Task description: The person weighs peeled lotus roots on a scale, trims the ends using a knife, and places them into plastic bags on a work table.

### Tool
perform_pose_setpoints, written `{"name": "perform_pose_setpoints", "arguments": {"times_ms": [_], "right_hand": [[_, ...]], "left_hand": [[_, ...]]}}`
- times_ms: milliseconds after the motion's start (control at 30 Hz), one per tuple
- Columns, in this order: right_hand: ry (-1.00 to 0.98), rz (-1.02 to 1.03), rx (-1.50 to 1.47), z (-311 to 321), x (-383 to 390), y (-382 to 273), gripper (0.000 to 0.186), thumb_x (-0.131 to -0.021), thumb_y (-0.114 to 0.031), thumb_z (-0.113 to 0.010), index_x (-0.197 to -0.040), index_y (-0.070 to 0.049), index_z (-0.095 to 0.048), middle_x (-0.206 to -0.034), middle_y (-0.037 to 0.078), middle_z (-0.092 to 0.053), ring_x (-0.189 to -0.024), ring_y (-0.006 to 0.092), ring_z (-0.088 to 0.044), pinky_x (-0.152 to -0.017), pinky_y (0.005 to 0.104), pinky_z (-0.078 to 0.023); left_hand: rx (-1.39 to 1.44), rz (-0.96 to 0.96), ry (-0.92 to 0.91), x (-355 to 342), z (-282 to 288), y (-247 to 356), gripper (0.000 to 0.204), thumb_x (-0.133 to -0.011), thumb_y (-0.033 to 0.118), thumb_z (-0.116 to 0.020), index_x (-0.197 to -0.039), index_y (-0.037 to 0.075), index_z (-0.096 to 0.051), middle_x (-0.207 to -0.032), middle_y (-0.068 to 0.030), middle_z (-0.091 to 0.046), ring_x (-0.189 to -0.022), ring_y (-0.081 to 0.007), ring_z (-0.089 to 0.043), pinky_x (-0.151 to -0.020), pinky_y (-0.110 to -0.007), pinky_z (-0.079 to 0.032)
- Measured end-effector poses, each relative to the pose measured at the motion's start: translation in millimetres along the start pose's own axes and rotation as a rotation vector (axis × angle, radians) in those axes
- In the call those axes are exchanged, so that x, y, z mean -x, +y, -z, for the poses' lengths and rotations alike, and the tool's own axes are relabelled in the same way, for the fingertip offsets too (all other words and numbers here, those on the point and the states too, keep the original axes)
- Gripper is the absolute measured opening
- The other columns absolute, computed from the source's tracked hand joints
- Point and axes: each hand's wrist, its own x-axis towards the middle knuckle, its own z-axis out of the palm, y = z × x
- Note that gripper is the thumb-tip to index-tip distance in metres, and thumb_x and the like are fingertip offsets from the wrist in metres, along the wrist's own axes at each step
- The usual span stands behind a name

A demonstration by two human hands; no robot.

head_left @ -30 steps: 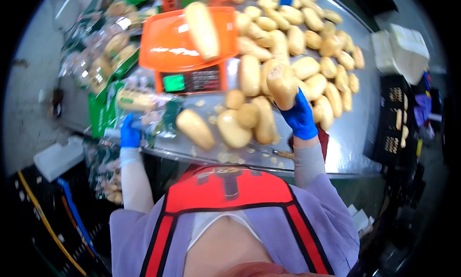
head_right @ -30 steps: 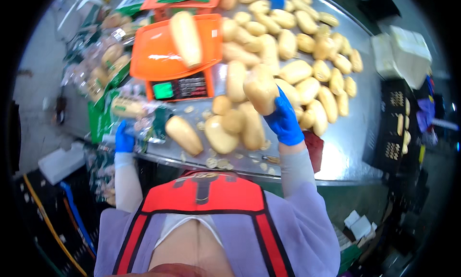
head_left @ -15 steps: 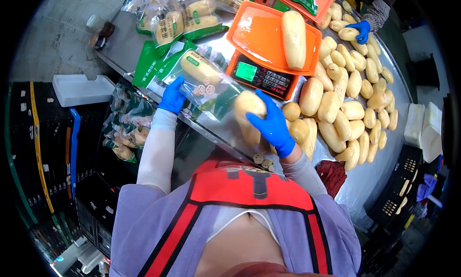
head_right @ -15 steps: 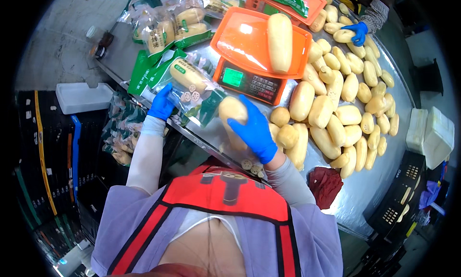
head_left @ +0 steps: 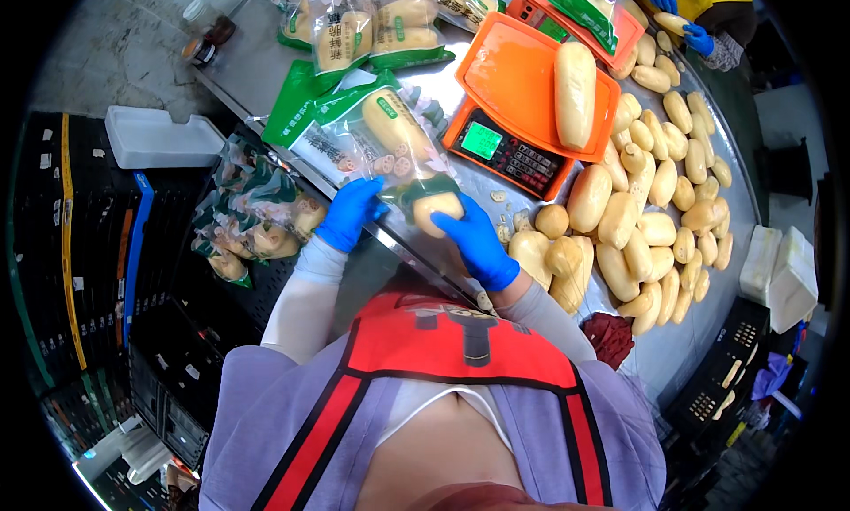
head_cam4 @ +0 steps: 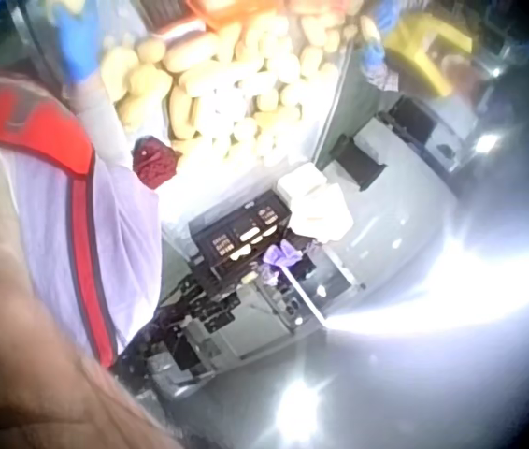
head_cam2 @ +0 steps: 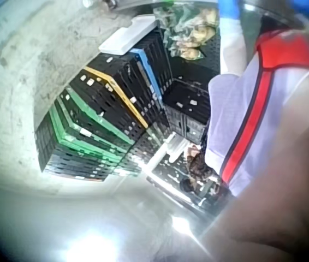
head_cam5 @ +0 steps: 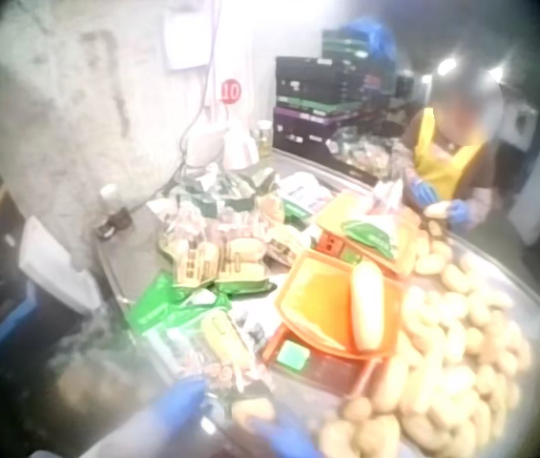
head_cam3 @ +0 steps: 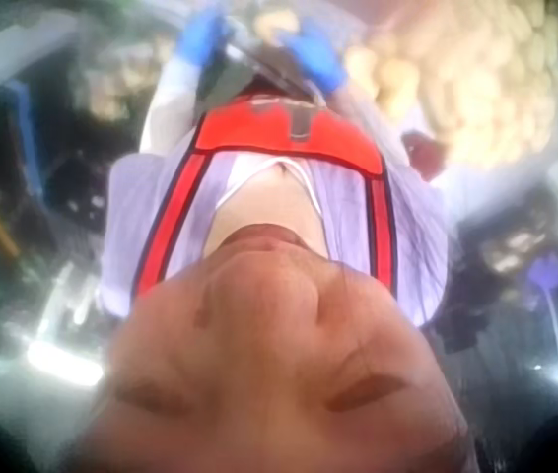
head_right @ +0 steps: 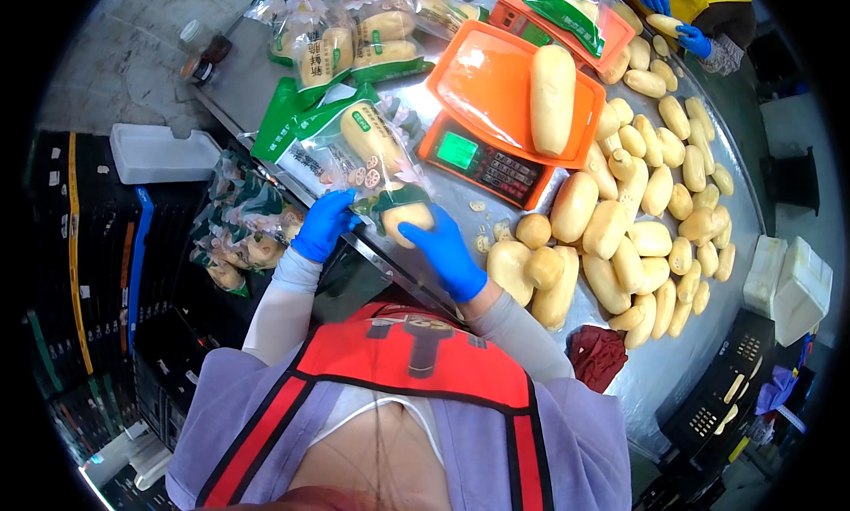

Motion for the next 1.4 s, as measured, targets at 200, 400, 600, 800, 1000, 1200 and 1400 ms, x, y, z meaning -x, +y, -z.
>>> {"name": "perform_pose_setpoints", "arguments": {"times_ms": [200, 400, 600, 800, 1000, 1200, 1400], "right_hand": [[-0.016, 0.064, 0.085, -6.6, -47.6, 29.7, 0.024, -0.083, -0.009, -0.061, -0.106, -0.001, -0.057, -0.09, 0.005, -0.061, -0.08, 0.0111, -0.057, -0.066, 0.0263, -0.047], [-0.117, 0.233, 0.723, -6.5, -76.4, 61.6, 0.014, -0.083, -0.008, -0.058, -0.095, -0.003, -0.063, -0.084, 0.009, -0.063, -0.072, 0.0133, -0.059, -0.06, 0.0255, -0.045], [-0.208, 0.39, 0.99, -3.2, -100.8, 77.1, 0.014, -0.084, -0.008, -0.055, -0.095, -0.004, -0.062, -0.082, 0.009, -0.062, -0.07, 0.0155, -0.059, -0.06, 0.0272, -0.045], [-0.219, 0.471, 1.063, -2.6, -128.4, 68.1, 0.013, -0.086, -0.009, -0.051, -0.094, -0.004, -0.06, -0.079, 0.008, -0.06, -0.067, 0.0174, -0.057, -0.06, 0.0297, -0.046], [-0.258, 0.421, 1.421, -13.9, -95.5, 17.7, 0.018, -0.088, -0.014, -0.051, -0.1, -0.004, -0.058, -0.077, 0.005, -0.059, -0.064, 0.0166, -0.054, -0.058, 0.0308, -0.045], [-0.438, 0.226, 0.594, -16.9, -54.5, -0.5, 0.033, -0.09, -0.018, -0.054, -0.119, -0.002, -0.055, -0.104, 0.011, -0.06, -0.093, 0.0161, -0.057, -0.08, 0.0322, -0.047], [-0.372, 0.24, 0.284, -65.2, -33.0, -61.6, 0.037, -0.088, -0.001, -0.052, -0.125, 0.002, -0.05, -0.122, 0.011, -0.057, -0.113, 0.018, -0.053, -0.099, 0.0296, -0.039]], "left_hand": [[0.051, 0.23, 0.037, 12.7, 11.2, -19.2, 0.02, -0.09, 0.021, -0.053, -0.095, 0.003, -0.059, -0.081, -0.007, -0.062, -0.066, -0.0146, -0.058, -0.059, -0.023, -0.045], [-0.128, 0.058, -0.033, 18.1, 12.9, -37.7, 0.021, -0.09, 0.018, -0.049, -0.087, 0.001, -0.061, -0.08, -0.0064, -0.063, -0.067, -0.0112, -0.056, -0.061, -0.023, -0.044], [-0.227, -0.026, -0.147, 16.7, 9.9, -30.7, 0.02, -0.089, 0.016, -0.05, -0.084, 0.001, -0.062, -0.077, -0.0054, -0.062, -0.066, -0.0105, -0.055, -0.06, -0.022, -0.043], [-0.095, 0.031, -0.084, 10.5, -5.0, -43.4, 0.019, -0.089, 0.017, -0.053, -0.085, 0.0, -0.062, -0.074, -0.0042, -0.058, -0.067, -0.0107, -0.054, -0.064, -0.022, -0.044], [-0.826, -0.339, 0.118, 17.7, 16.4, -42.8, 0.029, -0.081, 0.019, -0.066, -0.104, 0.004, -0.059, -0.1, -0.0087, -0.061, -0.086, -0.0197, -0.059, -0.078, -0.032, -0.047], [-1.534, -0.875, 0.423, 16.3, 0.2, -5.3, 0.076, -0.064, 0.019, -0.074, -0.133, 0.013, -0.043, -0.136, -0.0181, -0.04, -0.125, -0.0388, -0.036, -0.101, -0.041, -0.033], [-0.249, -0.835, 0.295, -25.7, 33.9, 55.1, 0.02, -0.087, 0.01, -0.056, -0.105, 0.008, -0.065, -0.103, -0.0069, -0.063, -0.097, -0.0186, -0.059, -0.086, -0.032, -0.045]]}}
